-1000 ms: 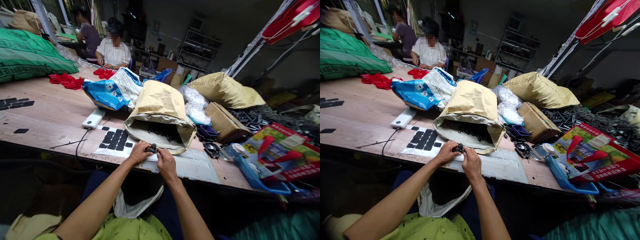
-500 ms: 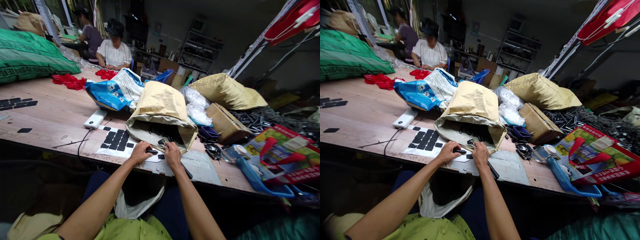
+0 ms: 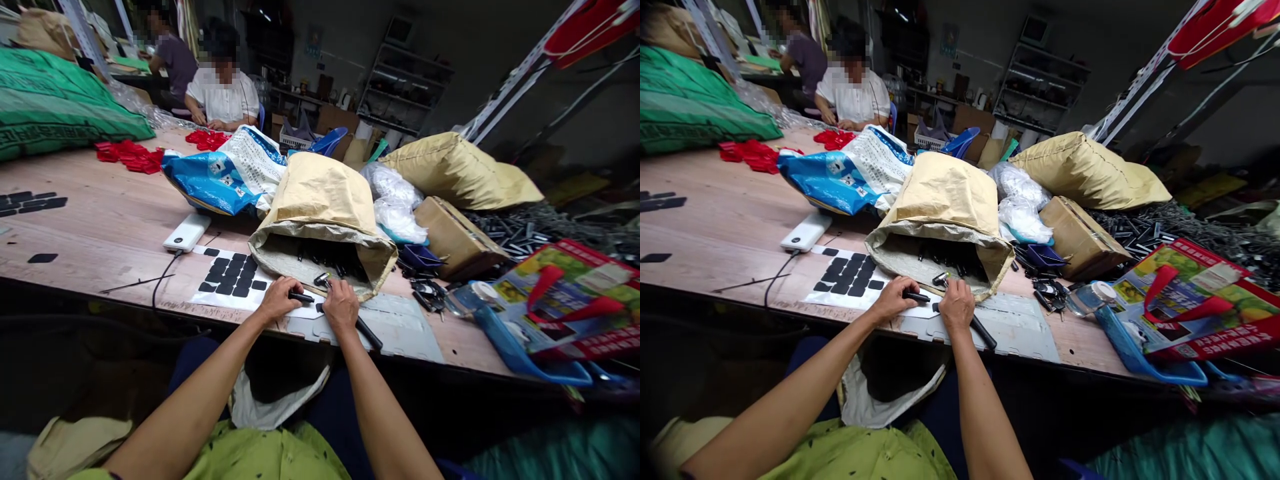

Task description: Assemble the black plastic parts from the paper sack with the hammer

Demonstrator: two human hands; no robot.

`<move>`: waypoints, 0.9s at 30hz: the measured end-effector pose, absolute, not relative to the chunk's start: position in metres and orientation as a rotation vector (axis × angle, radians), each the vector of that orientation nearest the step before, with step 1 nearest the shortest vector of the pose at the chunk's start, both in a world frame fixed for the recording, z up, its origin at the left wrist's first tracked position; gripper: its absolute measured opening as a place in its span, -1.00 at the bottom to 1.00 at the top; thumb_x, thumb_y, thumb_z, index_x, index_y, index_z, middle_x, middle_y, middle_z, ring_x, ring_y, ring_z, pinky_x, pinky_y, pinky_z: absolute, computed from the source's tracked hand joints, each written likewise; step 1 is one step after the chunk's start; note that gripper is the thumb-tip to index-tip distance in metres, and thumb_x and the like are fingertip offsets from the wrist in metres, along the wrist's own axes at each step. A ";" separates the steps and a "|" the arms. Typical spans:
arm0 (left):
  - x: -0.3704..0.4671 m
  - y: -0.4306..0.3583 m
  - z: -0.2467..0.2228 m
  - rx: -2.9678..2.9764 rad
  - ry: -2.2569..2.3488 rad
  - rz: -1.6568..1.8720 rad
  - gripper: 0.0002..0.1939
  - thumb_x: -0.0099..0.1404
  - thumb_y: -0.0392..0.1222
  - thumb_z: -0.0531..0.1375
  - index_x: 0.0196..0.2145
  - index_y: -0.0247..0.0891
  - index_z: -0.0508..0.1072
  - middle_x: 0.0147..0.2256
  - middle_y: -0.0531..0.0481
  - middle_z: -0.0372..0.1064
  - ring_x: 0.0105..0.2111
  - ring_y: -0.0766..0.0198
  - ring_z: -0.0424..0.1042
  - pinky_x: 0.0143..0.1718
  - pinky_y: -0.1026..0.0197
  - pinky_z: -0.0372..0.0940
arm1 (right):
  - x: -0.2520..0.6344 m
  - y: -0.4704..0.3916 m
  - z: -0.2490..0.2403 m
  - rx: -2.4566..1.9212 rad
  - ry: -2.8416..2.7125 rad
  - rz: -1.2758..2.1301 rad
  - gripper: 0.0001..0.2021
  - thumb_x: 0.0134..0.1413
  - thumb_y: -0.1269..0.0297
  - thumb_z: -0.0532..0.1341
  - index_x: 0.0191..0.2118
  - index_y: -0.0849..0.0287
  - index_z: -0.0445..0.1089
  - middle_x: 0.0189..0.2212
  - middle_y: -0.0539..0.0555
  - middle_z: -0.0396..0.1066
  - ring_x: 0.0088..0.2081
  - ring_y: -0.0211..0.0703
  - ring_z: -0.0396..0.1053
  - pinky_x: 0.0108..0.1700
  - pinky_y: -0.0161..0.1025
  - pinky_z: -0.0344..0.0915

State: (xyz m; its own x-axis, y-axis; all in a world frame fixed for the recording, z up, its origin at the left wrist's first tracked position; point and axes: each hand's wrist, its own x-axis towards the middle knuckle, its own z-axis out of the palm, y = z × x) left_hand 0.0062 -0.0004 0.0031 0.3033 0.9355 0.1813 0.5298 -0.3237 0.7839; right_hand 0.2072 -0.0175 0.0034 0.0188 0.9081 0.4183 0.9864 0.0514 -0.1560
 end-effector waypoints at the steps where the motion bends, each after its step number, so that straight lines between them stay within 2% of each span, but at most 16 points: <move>1: 0.006 -0.001 0.003 1.969 1.297 0.869 -0.83 0.05 -0.31 0.30 -0.33 -0.18 0.49 -0.25 0.04 0.50 -0.18 0.14 0.37 -0.13 0.13 0.26 | 0.207 -0.017 0.003 -1.899 -1.933 -0.262 -0.76 0.25 0.41 0.14 -0.01 0.14 0.42 -0.21 0.12 0.37 -0.15 -0.04 0.23 -0.12 -0.20 0.10; 9: 0.007 -0.009 0.013 2.108 1.315 0.755 -0.85 0.15 -0.19 0.32 -0.28 -0.17 0.52 -0.26 0.01 0.50 -0.17 0.11 0.34 -0.12 0.11 0.21 | 0.206 -0.016 0.003 -1.902 -1.933 -0.256 -0.77 0.24 0.41 0.14 -0.02 0.16 0.41 -0.20 0.12 0.36 -0.15 -0.04 0.23 -0.11 -0.20 0.12; 15: 0.002 -0.075 0.030 2.103 0.963 0.543 -0.84 0.31 -0.08 0.22 -0.18 -0.11 0.52 -0.23 0.05 0.51 -0.22 0.20 0.42 -0.16 0.20 0.23 | 0.206 -0.017 0.004 -1.900 -1.931 -0.246 -0.76 0.23 0.42 0.14 -0.02 0.15 0.41 -0.20 0.12 0.35 -0.14 -0.04 0.24 -0.10 -0.20 0.13; 17: -0.001 -0.100 0.020 2.072 0.937 0.395 -0.83 0.28 -0.05 0.23 -0.19 -0.07 0.52 -0.25 0.08 0.53 -0.26 0.21 0.45 -0.22 0.22 0.24 | 0.206 -0.017 0.004 -1.902 -1.927 -0.245 -0.76 0.24 0.42 0.14 -0.01 0.16 0.41 -0.20 0.12 0.36 -0.13 -0.04 0.24 -0.10 -0.20 0.13; 20: -0.004 -0.122 -0.014 2.096 1.097 0.159 -0.83 0.19 -0.09 0.27 -0.22 -0.06 0.54 -0.27 0.03 0.55 -0.25 0.12 0.50 -0.26 0.19 0.27 | 0.205 -0.017 0.003 -1.904 -1.918 -0.251 -0.77 0.24 0.42 0.14 -0.02 0.17 0.41 -0.21 0.12 0.36 -0.14 -0.04 0.24 -0.10 -0.20 0.13; 24: -0.005 -0.127 -0.065 2.088 1.396 -0.215 -0.80 0.20 -0.19 0.20 -0.22 -0.17 0.57 -0.15 -0.16 0.58 -0.07 -0.06 0.53 -0.11 0.05 0.35 | 0.206 -0.017 0.002 -1.902 -1.912 -0.259 -0.76 0.23 0.43 0.15 -0.02 0.15 0.41 -0.21 0.11 0.36 -0.14 -0.05 0.24 -0.12 -0.20 0.13; 27: -0.004 -0.126 -0.080 2.020 1.507 -0.477 -0.73 0.24 -0.29 0.13 -0.16 -0.29 0.58 -0.07 -0.32 0.55 0.02 -0.12 0.50 -0.01 -0.03 0.35 | 0.207 -0.017 0.001 -1.899 -1.912 -0.269 -0.76 0.23 0.42 0.15 -0.01 0.15 0.41 -0.20 0.11 0.36 -0.15 -0.05 0.24 -0.13 -0.20 0.12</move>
State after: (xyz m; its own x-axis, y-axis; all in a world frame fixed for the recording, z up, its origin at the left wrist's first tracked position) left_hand -0.0044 -0.1261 -0.0804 0.3018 0.7491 -0.5897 0.9520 -0.2038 0.2283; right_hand 0.2066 -0.0171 0.0010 0.0306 0.9026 0.4294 0.9861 0.0429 -0.1606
